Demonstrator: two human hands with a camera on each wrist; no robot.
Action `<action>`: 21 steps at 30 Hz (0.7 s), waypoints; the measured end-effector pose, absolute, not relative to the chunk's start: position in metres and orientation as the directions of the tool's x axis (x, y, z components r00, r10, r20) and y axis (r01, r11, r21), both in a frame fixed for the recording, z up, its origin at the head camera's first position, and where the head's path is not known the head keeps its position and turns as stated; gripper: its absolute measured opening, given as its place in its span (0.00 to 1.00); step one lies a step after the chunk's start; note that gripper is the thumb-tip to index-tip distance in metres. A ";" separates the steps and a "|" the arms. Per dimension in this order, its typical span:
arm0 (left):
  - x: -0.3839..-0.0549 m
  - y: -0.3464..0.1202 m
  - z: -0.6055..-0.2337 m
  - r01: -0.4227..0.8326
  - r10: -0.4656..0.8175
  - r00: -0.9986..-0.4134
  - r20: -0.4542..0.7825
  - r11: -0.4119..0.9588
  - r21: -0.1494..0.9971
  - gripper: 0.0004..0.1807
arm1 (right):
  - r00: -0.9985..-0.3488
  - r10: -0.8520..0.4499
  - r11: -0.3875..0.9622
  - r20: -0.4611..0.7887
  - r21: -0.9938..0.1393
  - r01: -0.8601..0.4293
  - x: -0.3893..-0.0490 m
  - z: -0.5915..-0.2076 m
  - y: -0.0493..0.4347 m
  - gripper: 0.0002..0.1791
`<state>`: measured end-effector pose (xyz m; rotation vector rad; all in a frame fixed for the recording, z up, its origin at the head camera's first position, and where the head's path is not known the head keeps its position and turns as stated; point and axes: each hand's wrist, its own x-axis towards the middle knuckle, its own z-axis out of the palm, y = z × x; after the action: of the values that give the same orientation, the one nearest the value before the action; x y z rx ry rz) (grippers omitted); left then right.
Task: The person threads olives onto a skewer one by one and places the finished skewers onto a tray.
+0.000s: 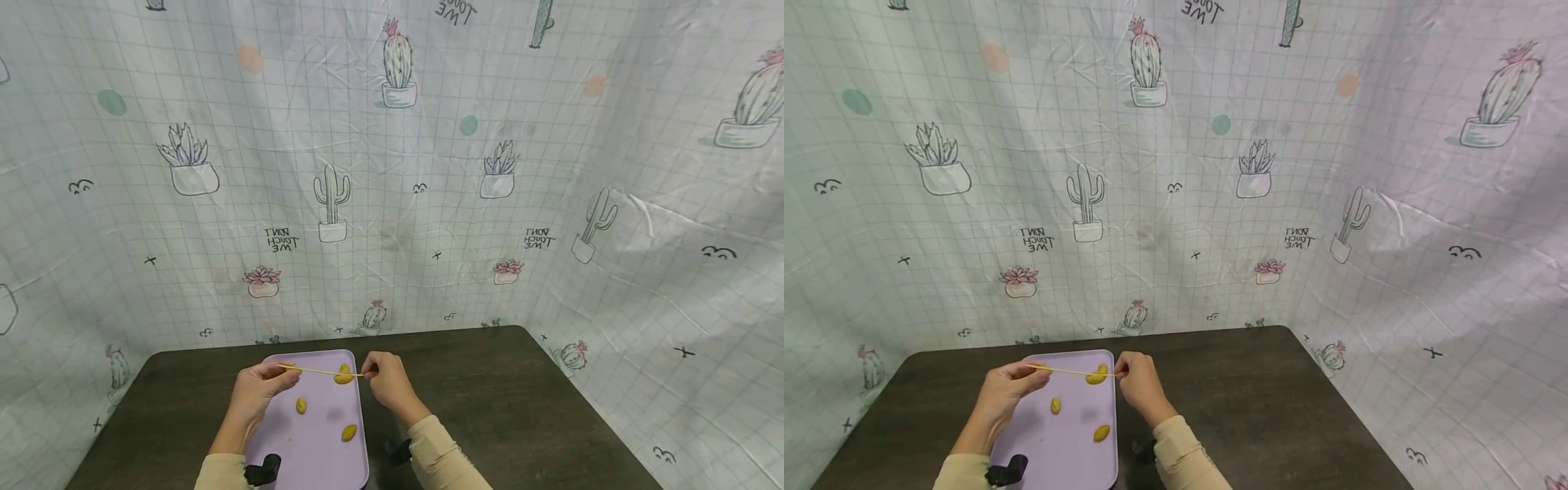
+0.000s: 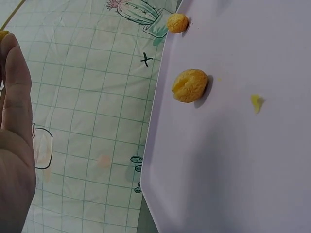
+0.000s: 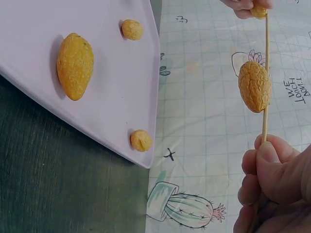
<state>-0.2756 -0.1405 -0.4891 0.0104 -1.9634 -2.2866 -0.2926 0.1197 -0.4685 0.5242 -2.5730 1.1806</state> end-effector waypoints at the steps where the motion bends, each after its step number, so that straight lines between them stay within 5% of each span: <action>1: -0.275 -0.140 -0.489 0.087 -0.097 -0.993 0.074 -0.144 0.986 0.09 | -0.900 -0.212 0.606 0.380 -0.672 -0.426 -0.293 -0.469 0.120 0.18; 21: -0.277 -0.131 -0.490 0.081 -0.086 -0.994 0.070 -0.130 0.988 0.08 | -0.896 -0.204 0.612 0.394 -0.663 -0.431 -0.293 -0.472 0.116 0.16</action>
<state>-0.2770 -0.1313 -0.4896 0.0051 -1.9952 -2.2812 -0.2929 0.1163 -0.4719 0.5168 -2.5609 1.1619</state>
